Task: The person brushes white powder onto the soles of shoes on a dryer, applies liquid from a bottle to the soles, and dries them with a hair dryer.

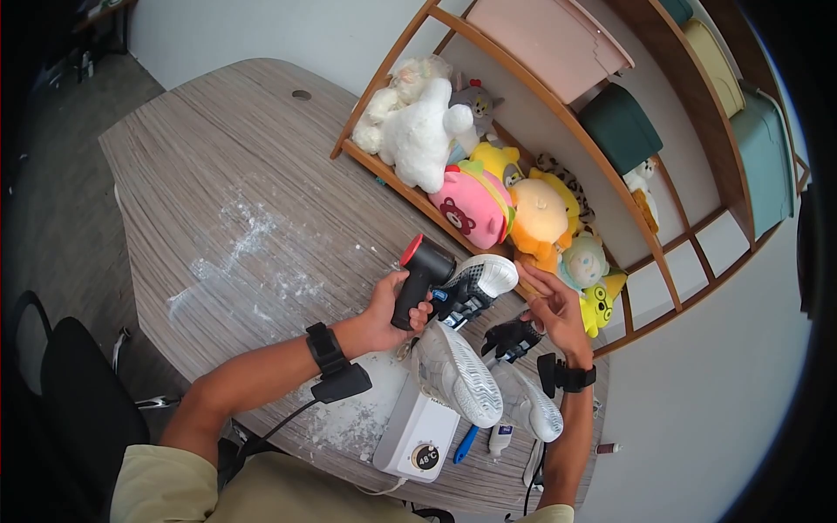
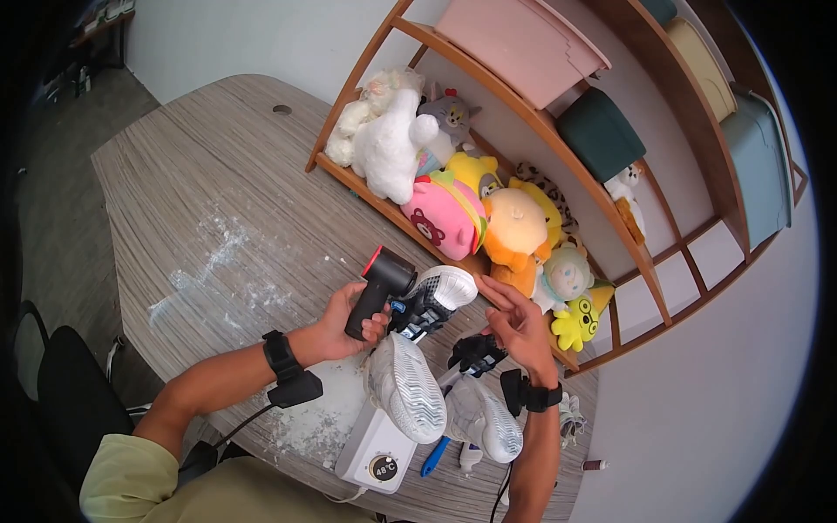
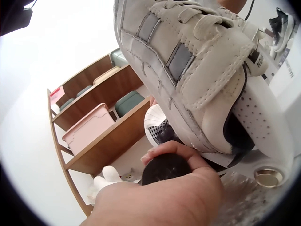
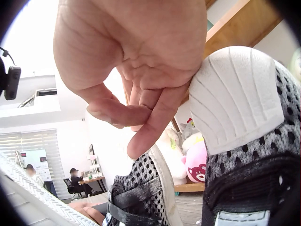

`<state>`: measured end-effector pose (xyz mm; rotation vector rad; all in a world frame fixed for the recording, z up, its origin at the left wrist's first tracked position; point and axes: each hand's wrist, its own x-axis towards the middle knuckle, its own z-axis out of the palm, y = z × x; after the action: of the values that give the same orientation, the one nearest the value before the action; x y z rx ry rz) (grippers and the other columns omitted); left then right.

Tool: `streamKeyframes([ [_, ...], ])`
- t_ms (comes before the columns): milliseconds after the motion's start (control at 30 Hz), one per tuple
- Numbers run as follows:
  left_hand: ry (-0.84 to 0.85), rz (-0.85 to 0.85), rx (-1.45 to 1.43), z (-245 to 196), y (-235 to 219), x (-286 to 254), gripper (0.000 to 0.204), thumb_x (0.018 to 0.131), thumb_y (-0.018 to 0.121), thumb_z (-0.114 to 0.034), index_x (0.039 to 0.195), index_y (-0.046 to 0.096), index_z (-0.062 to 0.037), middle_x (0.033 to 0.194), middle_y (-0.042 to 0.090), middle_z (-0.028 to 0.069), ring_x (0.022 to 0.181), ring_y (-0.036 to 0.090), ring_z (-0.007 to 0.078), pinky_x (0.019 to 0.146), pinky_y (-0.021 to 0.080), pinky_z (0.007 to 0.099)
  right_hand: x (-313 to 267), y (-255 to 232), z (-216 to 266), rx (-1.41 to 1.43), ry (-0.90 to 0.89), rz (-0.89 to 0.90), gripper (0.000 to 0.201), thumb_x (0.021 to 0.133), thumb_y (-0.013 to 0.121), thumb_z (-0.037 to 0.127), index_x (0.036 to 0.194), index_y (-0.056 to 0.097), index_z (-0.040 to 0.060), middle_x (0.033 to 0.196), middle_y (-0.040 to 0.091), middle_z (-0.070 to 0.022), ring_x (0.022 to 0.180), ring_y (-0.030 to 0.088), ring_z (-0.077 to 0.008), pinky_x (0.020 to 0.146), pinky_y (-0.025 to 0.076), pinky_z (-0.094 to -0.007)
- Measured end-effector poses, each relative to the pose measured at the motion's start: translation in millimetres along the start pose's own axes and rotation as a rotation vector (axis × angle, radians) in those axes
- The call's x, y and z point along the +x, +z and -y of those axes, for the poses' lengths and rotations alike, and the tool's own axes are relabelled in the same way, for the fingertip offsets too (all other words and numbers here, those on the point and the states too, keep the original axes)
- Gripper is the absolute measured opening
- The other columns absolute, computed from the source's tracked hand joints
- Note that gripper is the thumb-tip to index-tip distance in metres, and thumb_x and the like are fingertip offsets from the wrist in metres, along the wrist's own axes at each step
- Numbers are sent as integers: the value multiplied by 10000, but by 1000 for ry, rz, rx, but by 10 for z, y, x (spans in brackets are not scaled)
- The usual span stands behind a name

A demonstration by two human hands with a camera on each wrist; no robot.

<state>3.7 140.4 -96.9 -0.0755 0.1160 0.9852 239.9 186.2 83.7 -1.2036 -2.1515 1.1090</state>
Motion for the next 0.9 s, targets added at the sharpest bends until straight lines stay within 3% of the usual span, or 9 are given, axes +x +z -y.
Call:
streamKeyframes([
  [433,138,45,314,14,290,-156,464,956,406,-504,987,530,-58,746,481,29,591,449,110,546,382,253,4,-21,-42,-9,-17,0,466,894,522,-11,1356,465,-11,1332,585,-74,536,464,-11,572,476,-182],
  [567,106,125,385,-13,374,-207,469,975,377,-502,1040,524,-61,750,478,31,596,451,113,553,379,256,-3,-26,-18,-17,-16,10,466,891,523,-7,1354,468,-8,1325,591,-61,553,476,-15,563,465,-184],
  [800,183,81,765,81,622,-326,545,1002,310,-532,1170,488,-44,754,473,30,603,461,115,560,381,268,-34,-29,26,-3,-48,14,482,864,503,-33,1345,473,-9,1326,592,-26,648,496,-15,607,480,-203],
  [900,195,79,844,46,635,-322,550,1014,292,-521,1212,474,-42,758,472,28,603,460,110,562,383,267,3,-67,-122,33,-145,46,482,854,490,-50,1335,478,-13,1330,590,-18,661,490,-13,620,474,-199],
])
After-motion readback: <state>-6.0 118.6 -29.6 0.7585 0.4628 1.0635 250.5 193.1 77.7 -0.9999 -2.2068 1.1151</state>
